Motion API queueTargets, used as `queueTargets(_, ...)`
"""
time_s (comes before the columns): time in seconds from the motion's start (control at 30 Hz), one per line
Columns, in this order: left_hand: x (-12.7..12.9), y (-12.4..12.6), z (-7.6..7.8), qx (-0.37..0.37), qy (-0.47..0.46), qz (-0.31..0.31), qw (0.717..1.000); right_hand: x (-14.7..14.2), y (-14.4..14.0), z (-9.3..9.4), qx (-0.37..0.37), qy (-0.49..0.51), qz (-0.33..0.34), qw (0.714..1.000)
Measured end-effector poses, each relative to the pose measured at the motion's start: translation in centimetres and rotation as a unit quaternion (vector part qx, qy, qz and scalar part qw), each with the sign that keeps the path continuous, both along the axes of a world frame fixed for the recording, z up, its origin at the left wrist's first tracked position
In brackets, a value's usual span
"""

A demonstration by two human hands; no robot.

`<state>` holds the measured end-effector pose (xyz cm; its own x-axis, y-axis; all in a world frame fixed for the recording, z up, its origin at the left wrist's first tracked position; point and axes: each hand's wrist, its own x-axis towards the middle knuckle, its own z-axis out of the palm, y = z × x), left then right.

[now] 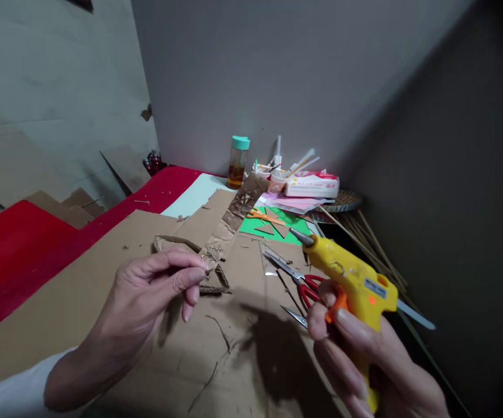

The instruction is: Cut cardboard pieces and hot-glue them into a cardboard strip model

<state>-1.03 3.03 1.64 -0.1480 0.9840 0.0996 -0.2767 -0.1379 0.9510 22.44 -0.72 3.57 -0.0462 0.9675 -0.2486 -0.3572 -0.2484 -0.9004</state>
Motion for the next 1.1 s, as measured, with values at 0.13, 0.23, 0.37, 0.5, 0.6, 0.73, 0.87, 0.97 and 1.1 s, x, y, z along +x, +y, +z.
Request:
queueTargets(0.13, -0.4, 0.1, 0.4, 0.017, -0.022, 0.007, 1.000, 0.8, 0.6, -1.0, -0.003, -0.022, 0.026, 0.999)
queueTargets(0.23, -0.8, -0.1, 0.7, 0.049, -0.013, 0.010, 0.999, 0.7, 0.3, -1.9, -0.015, -0.112, 0.065, 0.991)
queueTargets(0.37, -1.3, -0.3, 0.6, 0.091, 0.018, 0.025, 0.995, 0.5, -0.8, -3.0, 0.051, -0.454, 0.072, 0.887)
queueTargets(0.5, -1.8, -0.3, 0.0, 0.133, 0.069, 0.012, 0.989, 0.4, -1.3, -4.0, 0.168, -0.664, 0.137, 0.716)
queueTargets(0.6, -1.6, -0.4, -0.1, 0.137, 0.082, -0.015, 0.987, 0.4, -1.2, -4.1, 0.249, -0.746, 0.176, 0.592)
queueTargets(0.73, -0.6, -0.8, 0.7, 0.118, 0.065, -0.067, 0.989, 0.7, -0.9, -2.0, 0.292, -0.717, 0.155, 0.614)
queueTargets(0.87, 1.1, -1.3, 1.8, 0.138, 0.105, -0.103, 0.979, 0.4, -0.3, 1.5, 0.350, -0.518, 0.057, 0.778)
queueTargets(0.97, 2.3, -1.5, 2.0, 0.181, 0.161, -0.103, 0.965, -0.1, 0.2, 2.4, 0.403, -0.416, -0.003, 0.815)
queueTargets(1.1, 3.5, -1.6, 1.8, 0.192, 0.189, -0.103, 0.957, -0.3, 0.3, 1.4, 0.420, -0.383, 0.006, 0.823)
